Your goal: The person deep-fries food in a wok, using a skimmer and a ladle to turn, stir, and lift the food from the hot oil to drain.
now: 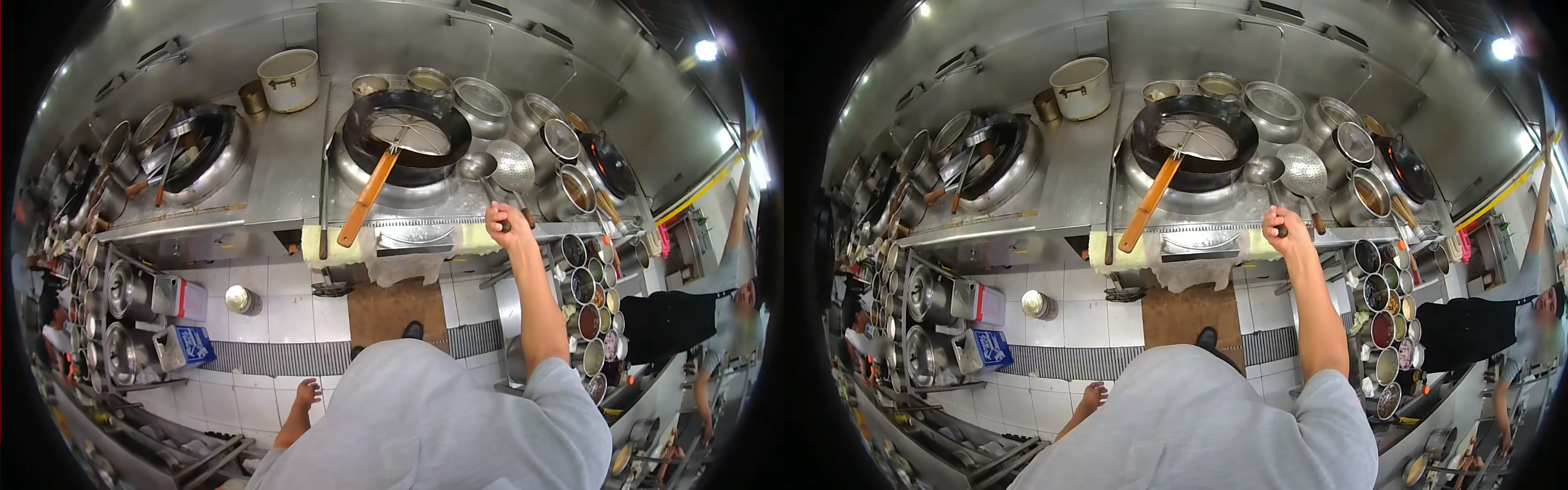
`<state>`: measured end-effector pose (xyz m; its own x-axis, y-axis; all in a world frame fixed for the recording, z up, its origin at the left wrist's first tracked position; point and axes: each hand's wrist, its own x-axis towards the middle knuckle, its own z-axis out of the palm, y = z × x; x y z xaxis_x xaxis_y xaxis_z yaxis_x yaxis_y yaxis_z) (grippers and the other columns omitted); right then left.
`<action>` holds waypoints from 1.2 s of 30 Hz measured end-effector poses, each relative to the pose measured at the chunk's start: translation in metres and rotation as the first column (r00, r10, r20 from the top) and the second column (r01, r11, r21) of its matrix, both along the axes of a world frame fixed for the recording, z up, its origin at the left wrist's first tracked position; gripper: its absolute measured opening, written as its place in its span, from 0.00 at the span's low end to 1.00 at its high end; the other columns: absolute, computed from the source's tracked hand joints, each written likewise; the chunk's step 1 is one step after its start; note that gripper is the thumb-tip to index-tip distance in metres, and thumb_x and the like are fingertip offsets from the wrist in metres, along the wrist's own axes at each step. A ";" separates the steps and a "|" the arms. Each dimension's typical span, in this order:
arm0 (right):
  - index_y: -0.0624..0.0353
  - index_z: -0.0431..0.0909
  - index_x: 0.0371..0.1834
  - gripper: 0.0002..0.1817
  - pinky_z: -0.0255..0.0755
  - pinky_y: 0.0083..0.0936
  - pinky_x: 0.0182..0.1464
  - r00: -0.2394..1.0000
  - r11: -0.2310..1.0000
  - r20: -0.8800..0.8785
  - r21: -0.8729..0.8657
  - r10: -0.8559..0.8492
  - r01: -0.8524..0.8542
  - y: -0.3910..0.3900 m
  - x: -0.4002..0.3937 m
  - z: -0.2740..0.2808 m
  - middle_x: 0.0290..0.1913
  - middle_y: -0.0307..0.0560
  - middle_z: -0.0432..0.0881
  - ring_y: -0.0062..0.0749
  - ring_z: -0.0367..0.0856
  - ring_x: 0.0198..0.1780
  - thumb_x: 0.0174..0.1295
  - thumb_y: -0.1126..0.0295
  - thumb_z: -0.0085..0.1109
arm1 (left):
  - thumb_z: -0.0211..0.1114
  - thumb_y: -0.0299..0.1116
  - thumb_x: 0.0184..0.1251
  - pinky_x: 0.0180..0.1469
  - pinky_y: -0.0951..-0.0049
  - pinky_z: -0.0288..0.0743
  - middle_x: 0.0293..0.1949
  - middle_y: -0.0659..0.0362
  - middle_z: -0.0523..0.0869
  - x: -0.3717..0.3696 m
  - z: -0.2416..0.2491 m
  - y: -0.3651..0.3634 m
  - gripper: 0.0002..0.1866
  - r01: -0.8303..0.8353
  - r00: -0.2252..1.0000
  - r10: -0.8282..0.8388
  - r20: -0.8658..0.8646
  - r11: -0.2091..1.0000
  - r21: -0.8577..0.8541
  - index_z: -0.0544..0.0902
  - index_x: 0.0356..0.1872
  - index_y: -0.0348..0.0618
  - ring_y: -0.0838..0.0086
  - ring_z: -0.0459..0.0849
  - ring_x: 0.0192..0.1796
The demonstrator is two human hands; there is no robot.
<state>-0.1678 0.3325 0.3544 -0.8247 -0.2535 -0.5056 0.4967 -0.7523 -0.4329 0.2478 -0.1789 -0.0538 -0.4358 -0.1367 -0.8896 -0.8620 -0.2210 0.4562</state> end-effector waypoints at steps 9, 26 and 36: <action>0.71 0.68 0.39 0.10 0.54 0.15 0.14 0.999 0.961 -0.037 -0.277 0.001 -0.011 -0.018 0.087 0.005 0.18 0.32 0.65 0.14 0.61 0.14 0.66 0.71 0.45 | 0.52 0.31 0.64 0.26 0.68 0.77 0.36 0.58 0.81 -0.038 -0.002 0.016 0.15 0.062 0.985 -0.061 -0.160 0.998 0.003 0.71 0.52 0.50 0.70 0.82 0.32; 0.67 0.69 0.43 0.10 0.56 0.17 0.14 0.991 0.985 0.043 -0.122 0.126 -0.120 -0.104 0.128 0.015 0.24 0.35 0.68 0.12 0.63 0.15 0.67 0.70 0.44 | 0.53 0.27 0.59 0.29 0.63 0.77 0.38 0.55 0.81 0.008 -0.023 0.009 0.19 -0.051 0.997 0.055 -0.061 0.997 0.060 0.71 0.53 0.47 0.66 0.81 0.33; 0.69 0.70 0.43 0.11 0.57 0.18 0.13 0.994 0.983 0.051 -0.164 0.095 -0.086 -0.083 0.124 0.010 0.24 0.35 0.68 0.12 0.63 0.15 0.67 0.71 0.45 | 0.54 0.27 0.57 0.29 0.64 0.77 0.38 0.55 0.81 0.006 -0.025 0.017 0.20 -0.130 0.985 0.135 -0.103 0.990 0.049 0.72 0.54 0.47 0.67 0.81 0.33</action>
<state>-0.0436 0.2494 0.3644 -0.7650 -0.4078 -0.4985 0.5866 -0.7606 -0.2781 0.2538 -0.1622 -0.0792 -0.5084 -0.1629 -0.8456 -0.7710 -0.3511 0.5313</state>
